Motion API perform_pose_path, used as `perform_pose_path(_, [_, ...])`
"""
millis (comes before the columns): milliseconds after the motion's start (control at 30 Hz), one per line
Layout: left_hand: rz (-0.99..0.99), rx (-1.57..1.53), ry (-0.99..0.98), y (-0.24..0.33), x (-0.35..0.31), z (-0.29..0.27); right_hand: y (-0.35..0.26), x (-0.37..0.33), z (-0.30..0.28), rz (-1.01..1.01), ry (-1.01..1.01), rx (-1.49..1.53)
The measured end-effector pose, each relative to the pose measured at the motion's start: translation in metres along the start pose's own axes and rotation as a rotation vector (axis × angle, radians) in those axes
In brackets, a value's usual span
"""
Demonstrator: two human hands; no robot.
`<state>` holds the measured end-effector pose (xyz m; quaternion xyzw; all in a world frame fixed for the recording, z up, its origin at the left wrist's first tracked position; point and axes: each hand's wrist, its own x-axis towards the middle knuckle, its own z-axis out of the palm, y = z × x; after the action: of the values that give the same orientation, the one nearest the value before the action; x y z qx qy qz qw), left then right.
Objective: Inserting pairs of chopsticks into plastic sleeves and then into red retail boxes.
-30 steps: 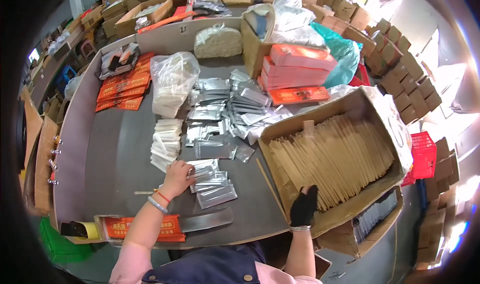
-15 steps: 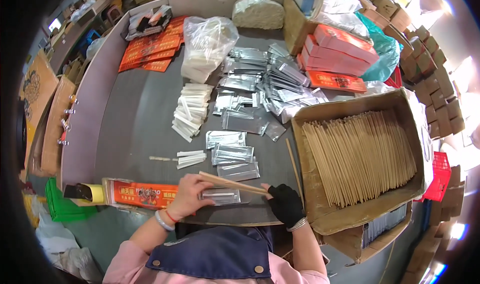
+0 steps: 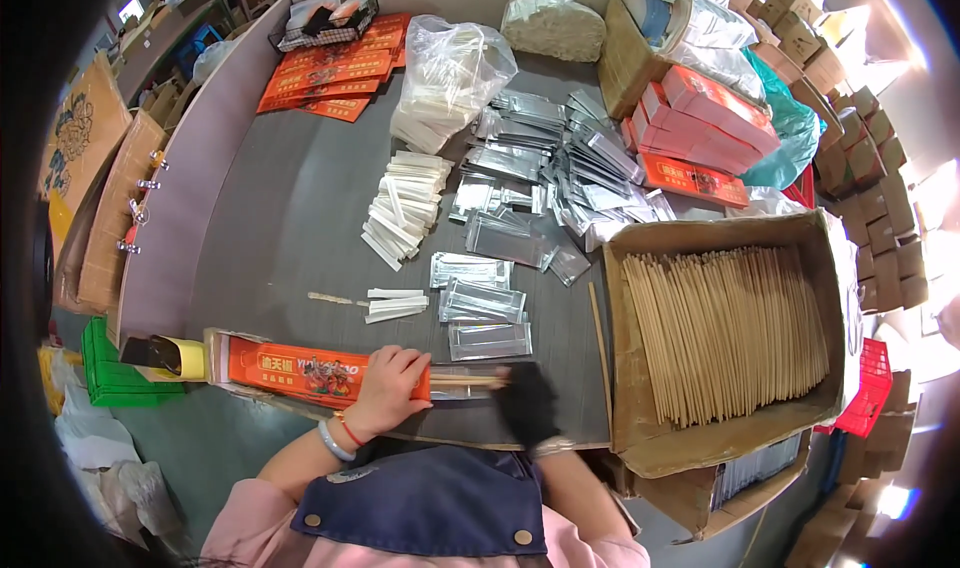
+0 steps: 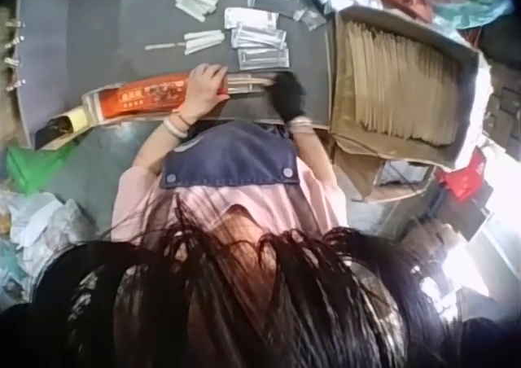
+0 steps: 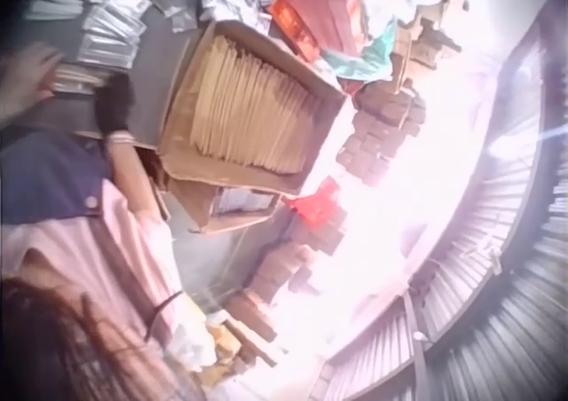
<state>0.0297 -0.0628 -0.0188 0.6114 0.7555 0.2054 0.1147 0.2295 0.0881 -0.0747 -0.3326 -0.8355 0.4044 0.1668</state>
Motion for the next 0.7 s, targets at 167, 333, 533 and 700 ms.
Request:
perform_pose_path(167, [0.037, -0.053, 0.025, -0.006, 0.012, 0.0, -0.057, 0.013, 0.033, -0.057, -0.219, 0.535])
perform_pose_path(333, [0.275, 0.071, -0.23, -0.001, 0.02, -0.017, -0.058, 0.02, -0.017, -0.405, -0.137, -0.438])
perform_pose_path(533, [0.323, 0.047, -0.035, -0.04, 0.057, -0.112, -0.067, 0.03, -0.067, -0.295, 0.1, -0.428])
perform_pose_path(700, [-0.209, 0.149, 0.304, -0.08, 0.018, -0.077, -0.066, 0.023, -0.058, -0.251, -0.012, -0.479])
